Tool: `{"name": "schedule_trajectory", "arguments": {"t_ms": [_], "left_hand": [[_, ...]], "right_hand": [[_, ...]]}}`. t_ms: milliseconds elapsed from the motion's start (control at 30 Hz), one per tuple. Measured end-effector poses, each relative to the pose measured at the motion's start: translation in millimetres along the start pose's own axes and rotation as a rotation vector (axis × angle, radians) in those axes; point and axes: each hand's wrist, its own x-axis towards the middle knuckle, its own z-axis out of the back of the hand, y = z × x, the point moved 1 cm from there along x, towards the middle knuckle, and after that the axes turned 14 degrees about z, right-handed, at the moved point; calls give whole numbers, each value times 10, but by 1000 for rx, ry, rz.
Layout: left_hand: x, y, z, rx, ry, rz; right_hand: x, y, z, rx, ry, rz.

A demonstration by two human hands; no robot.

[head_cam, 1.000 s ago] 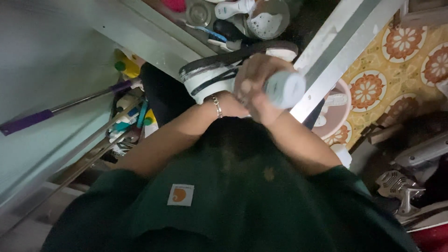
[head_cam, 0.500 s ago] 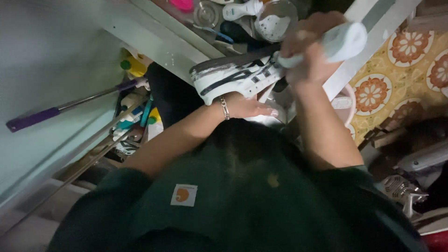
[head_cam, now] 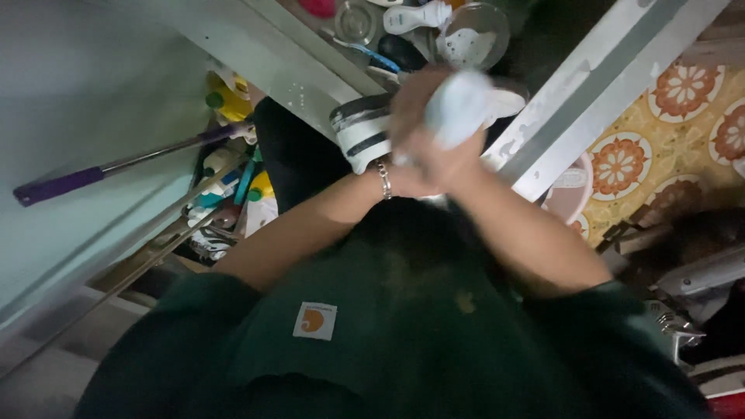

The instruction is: The person scrubs a white sneaker with a brush and cleaning solution over a sink. They rinse the shoe under running water, remove the insole, and scrub the interior and exterior surfaces before rinsing again.

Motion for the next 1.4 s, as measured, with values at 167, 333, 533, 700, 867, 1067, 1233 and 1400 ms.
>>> {"name": "schedule_trajectory", "arguments": {"t_ms": [167,333,533,700,867,1067,1233,1400], "left_hand": [[696,2796,1684,-1516,825,431],[636,2436,1498,-1292,482,302],[587,1640,1133,-670,-15,163],[616,1985,1264,-1157,379,288],[495,2107,1379,-1224,432,198],[581,2541,1571,-1360,974,248],[307,2172,1368,-1171,545,178],[19,1961,1194,-765,274,44]], "right_hand": [[110,-388,52,-60,10,-55],[-124,-361,-62,-122,9,-103],[121,-196,-38,-747,127,-438],[-121,-660,515,-673,217,-101],[349,-91,195,-601,78,-202],[809,298,470,-275,-98,-17],[-751,-947,2161,-424,-950,-209],[565,22,1250,14,-507,118]]}}
